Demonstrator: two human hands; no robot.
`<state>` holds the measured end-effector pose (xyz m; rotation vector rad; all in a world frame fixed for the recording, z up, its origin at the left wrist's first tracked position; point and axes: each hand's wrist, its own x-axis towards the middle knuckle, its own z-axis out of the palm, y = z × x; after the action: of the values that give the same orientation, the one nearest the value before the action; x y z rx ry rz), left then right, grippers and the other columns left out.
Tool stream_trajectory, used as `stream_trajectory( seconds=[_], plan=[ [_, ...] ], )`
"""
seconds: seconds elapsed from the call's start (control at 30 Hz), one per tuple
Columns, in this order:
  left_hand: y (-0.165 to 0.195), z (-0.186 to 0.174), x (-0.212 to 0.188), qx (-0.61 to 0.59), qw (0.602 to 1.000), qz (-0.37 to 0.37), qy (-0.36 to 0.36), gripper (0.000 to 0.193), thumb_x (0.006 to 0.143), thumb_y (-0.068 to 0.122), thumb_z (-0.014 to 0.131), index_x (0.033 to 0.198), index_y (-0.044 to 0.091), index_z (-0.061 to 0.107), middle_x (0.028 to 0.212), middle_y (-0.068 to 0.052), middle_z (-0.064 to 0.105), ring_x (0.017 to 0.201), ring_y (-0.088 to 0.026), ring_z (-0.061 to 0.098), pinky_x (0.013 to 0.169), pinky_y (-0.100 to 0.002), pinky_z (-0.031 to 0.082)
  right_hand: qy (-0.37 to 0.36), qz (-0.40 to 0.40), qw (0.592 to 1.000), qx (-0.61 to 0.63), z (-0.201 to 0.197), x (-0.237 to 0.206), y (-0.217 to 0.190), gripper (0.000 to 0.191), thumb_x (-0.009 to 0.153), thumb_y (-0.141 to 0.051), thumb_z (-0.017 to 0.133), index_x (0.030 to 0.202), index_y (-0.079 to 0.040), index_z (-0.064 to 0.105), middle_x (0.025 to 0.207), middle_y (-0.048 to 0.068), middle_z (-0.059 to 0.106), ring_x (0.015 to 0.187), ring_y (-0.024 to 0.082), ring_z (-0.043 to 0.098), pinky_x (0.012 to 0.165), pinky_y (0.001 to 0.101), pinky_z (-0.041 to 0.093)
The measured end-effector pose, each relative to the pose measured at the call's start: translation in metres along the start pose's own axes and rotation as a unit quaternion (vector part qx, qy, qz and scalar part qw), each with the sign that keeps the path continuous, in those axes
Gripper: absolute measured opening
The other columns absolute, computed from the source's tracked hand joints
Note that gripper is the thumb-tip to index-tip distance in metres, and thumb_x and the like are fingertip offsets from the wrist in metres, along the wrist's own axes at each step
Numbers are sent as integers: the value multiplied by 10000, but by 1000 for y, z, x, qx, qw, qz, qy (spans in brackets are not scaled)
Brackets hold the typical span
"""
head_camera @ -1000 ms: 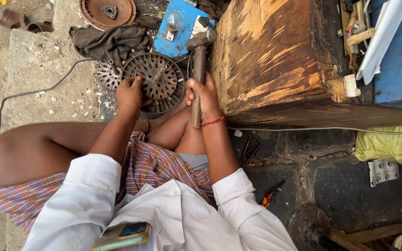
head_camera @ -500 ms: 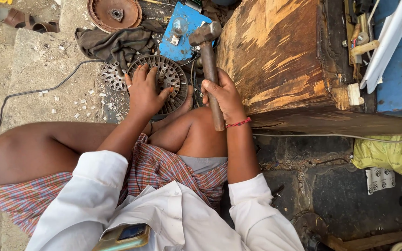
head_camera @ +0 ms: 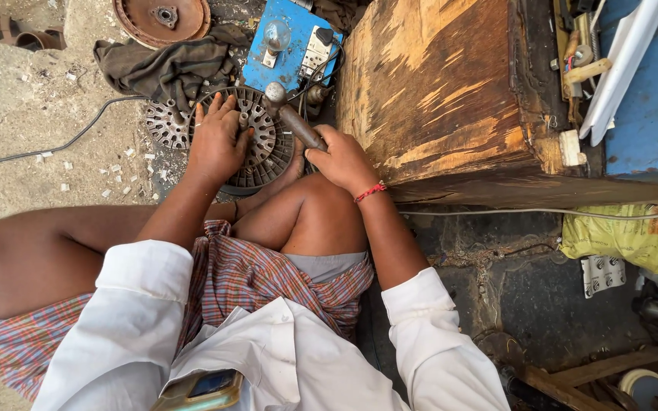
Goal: The person sits on the ground holding a perforated metal disc on their lap and repeatedly taps and hammers around its surface with a hammer, repositioning the disc and lifting it to view it between rounds of hammering.
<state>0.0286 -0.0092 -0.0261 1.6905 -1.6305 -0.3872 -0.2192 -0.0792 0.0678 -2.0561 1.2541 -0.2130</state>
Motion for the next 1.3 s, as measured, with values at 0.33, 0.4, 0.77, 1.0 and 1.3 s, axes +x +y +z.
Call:
stream_trajectory(
  seconds=[0.33,0.4,0.77,1.0,1.3],
  plan=[
    [8,12,-16,81,996,-26,27,699,944,365,697,1496,-24,515,1593,-228,432,1514,-378,326,1230,-621,125,4,-6,997,-74,1,5,-3,465,943,-486,692,1065,-39,652,794,199,696,742,360,706,651,461,516],
    [9,18,-17,120,992,-34,14,746,973,433,654,1538,-17,469,1620,-215,416,1540,-353,297,1234,-624,80,22,-18,996,-83,1,4,-7,479,955,-512,656,1094,-53,643,783,198,697,737,370,709,640,470,517],
    [9,27,-14,173,984,-42,-2,618,1057,387,515,1542,5,495,1684,-162,360,1572,-300,282,1244,-634,38,23,-49,985,-162,-9,21,-26,468,1010,-531,607,1052,-65,619,774,196,684,726,398,689,631,488,510],
    [8,31,-16,158,987,-36,4,571,1052,343,540,1505,-6,538,1664,-182,385,1552,-317,304,1226,-662,41,16,-71,993,-95,-22,24,-20,500,962,-536,602,1143,-70,621,758,172,696,691,358,722,611,474,528],
    [5,31,-15,152,988,-26,14,552,1065,334,536,1494,-12,564,1660,-195,398,1546,-335,327,1236,-659,51,57,-137,986,-76,-15,29,-9,510,1016,-528,591,1169,-42,609,849,217,709,793,397,722,671,476,542]
  ],
)
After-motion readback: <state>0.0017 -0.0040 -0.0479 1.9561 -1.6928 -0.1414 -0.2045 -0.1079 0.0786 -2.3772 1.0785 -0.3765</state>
